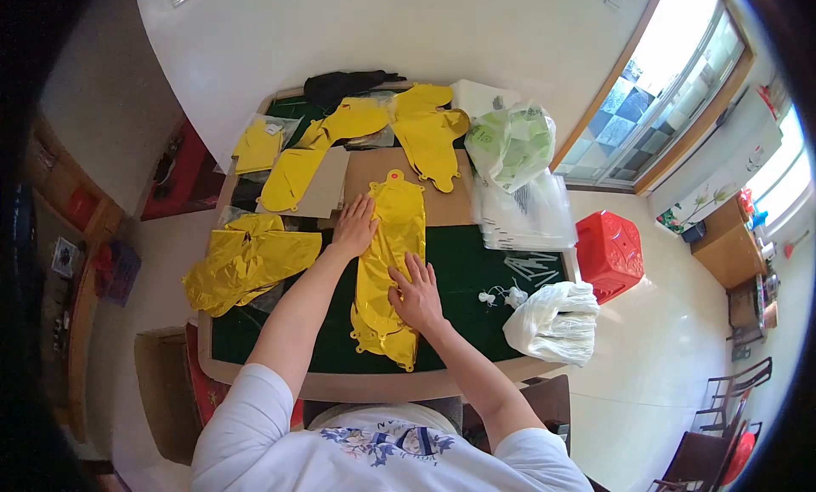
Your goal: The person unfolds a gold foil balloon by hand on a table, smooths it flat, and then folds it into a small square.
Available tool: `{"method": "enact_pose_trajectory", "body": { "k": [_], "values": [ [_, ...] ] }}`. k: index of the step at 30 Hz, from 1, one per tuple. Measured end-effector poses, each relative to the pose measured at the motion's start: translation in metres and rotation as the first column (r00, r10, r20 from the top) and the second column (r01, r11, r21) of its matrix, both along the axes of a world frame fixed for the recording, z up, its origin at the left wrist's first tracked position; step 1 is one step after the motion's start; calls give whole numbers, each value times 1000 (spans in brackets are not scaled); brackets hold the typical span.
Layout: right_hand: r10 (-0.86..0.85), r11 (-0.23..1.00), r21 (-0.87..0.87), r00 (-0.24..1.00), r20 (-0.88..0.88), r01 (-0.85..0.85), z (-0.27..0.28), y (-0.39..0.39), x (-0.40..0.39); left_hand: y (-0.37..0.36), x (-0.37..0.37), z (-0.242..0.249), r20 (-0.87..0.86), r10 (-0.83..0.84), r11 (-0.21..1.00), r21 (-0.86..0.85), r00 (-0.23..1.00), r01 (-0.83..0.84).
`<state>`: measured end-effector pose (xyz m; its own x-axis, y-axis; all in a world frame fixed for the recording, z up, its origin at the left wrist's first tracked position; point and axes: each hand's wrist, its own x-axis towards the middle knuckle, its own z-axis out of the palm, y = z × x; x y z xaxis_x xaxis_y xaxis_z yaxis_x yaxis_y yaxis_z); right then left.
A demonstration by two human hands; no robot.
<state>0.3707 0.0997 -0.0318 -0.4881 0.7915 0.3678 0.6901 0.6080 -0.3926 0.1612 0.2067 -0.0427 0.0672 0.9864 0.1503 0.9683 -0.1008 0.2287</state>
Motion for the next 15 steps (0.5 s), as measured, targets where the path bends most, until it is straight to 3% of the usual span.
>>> {"method": "enact_pose_trajectory", "body": {
  "k": [2, 4, 7, 15],
  "values": [
    [2, 1000, -1, 1000, 2, -2, 1, -1, 0, -2, 0, -1, 9, 6, 1000, 2, 1000, -6],
    [5, 1000, -9, 1000, 2, -5, 2, -2, 1, -12, 1, -2, 73, -86, 985, 158, 994, 74],
    [1, 1000, 3, 1000, -4, -1, 2, -1, -1, -46, 0, -2, 134, -144, 964, 243, 980, 109],
    [-2, 1000, 15, 1000, 13, 2, 2, -1, -1, -66, 1, -3, 89, -139, 964, 239, 986, 114]
  ]
}}
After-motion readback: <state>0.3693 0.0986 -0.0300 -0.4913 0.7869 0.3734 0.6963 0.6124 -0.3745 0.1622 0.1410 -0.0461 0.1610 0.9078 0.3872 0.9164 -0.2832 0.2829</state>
